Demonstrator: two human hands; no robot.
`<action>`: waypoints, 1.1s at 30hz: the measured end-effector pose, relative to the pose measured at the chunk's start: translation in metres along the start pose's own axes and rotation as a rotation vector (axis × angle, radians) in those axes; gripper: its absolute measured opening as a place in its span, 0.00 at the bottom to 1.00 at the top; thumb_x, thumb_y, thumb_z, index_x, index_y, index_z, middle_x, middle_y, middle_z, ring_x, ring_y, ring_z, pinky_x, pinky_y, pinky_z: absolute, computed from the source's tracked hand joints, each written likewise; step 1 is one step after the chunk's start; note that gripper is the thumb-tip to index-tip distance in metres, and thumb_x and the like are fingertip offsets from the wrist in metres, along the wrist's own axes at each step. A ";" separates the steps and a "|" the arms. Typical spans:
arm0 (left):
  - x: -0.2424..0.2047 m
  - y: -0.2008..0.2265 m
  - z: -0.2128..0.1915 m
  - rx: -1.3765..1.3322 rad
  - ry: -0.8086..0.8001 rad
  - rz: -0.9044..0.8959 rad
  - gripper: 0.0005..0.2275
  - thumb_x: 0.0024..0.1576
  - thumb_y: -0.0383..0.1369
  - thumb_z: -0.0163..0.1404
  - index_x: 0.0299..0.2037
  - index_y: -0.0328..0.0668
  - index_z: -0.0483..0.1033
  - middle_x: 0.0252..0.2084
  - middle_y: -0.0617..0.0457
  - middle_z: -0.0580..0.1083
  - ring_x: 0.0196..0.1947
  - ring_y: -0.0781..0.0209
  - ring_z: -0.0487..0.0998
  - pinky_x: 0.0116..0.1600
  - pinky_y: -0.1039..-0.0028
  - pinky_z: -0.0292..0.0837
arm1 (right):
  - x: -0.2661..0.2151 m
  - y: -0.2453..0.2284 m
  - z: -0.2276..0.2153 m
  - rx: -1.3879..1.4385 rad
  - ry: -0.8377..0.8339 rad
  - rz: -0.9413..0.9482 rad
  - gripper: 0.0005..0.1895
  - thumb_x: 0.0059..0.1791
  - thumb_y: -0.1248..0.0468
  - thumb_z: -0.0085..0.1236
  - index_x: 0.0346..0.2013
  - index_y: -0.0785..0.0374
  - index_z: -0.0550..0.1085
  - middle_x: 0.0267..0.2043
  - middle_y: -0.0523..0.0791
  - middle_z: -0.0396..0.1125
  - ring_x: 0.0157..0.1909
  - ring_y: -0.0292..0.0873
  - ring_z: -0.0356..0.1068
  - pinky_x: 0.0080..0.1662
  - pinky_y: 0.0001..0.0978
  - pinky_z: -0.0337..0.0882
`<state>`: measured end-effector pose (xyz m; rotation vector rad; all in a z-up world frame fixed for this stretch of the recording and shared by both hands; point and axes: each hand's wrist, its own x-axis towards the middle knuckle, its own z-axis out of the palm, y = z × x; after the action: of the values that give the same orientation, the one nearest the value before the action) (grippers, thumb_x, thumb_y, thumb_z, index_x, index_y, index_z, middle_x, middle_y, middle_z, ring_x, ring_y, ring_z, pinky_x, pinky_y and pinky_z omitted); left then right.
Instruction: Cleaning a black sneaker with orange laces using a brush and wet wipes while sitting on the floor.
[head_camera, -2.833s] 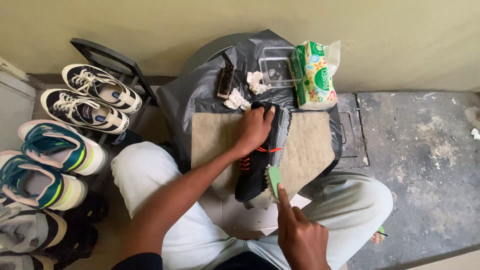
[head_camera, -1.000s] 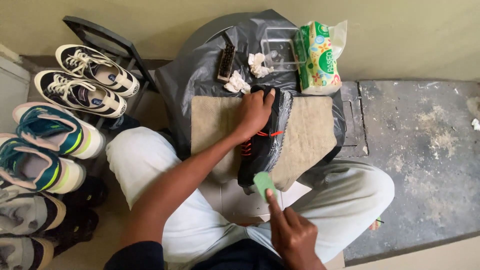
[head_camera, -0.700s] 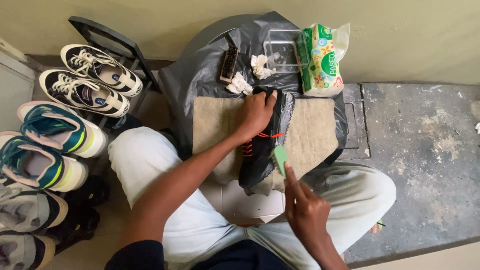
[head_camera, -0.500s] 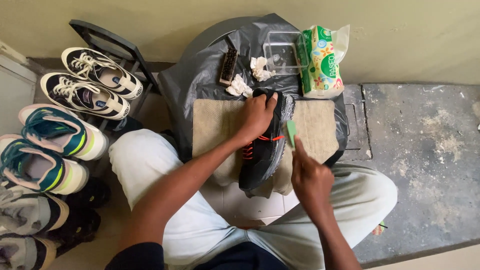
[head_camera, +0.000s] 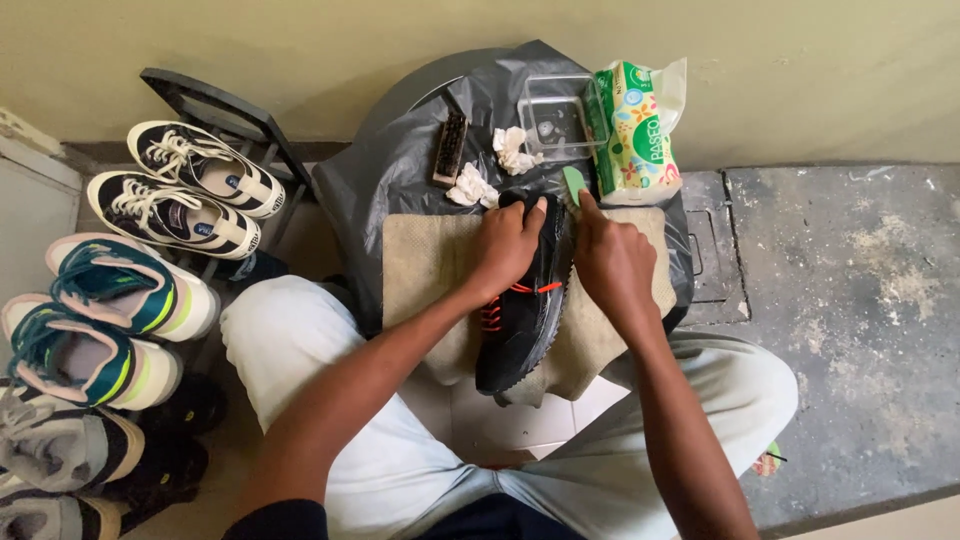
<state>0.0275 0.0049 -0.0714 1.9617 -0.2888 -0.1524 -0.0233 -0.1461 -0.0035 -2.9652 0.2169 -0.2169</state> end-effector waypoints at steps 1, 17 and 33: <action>-0.001 0.002 0.000 0.000 0.001 0.003 0.22 0.70 0.43 0.37 0.27 0.37 0.72 0.16 0.43 0.68 0.13 0.60 0.70 0.16 0.76 0.61 | -0.011 -0.005 -0.008 0.000 0.004 -0.001 0.21 0.56 0.61 0.46 0.62 0.49 0.77 0.20 0.55 0.71 0.25 0.61 0.76 0.31 0.54 0.74; -0.044 0.067 -0.010 -0.013 0.131 0.405 0.22 0.68 0.44 0.43 0.21 0.45 0.63 0.12 0.41 0.65 0.14 0.49 0.73 0.18 0.68 0.60 | -0.069 0.003 -0.072 0.076 0.245 0.008 0.20 0.56 0.58 0.50 0.62 0.47 0.76 0.22 0.59 0.71 0.29 0.70 0.72 0.33 0.64 0.68; -0.082 0.086 -0.049 -0.004 0.212 1.113 0.14 0.56 0.32 0.63 0.22 0.41 0.72 0.22 0.54 0.68 0.27 0.56 0.68 0.37 0.66 0.62 | -0.137 0.015 -0.128 0.236 0.507 -0.212 0.23 0.60 0.71 0.55 0.70 0.57 0.69 0.28 0.45 0.68 0.25 0.34 0.52 0.30 0.30 0.55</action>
<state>-0.0512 0.0380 0.0245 1.5404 -1.1668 0.7620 -0.1797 -0.1589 0.1009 -2.6412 -0.0644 -0.9495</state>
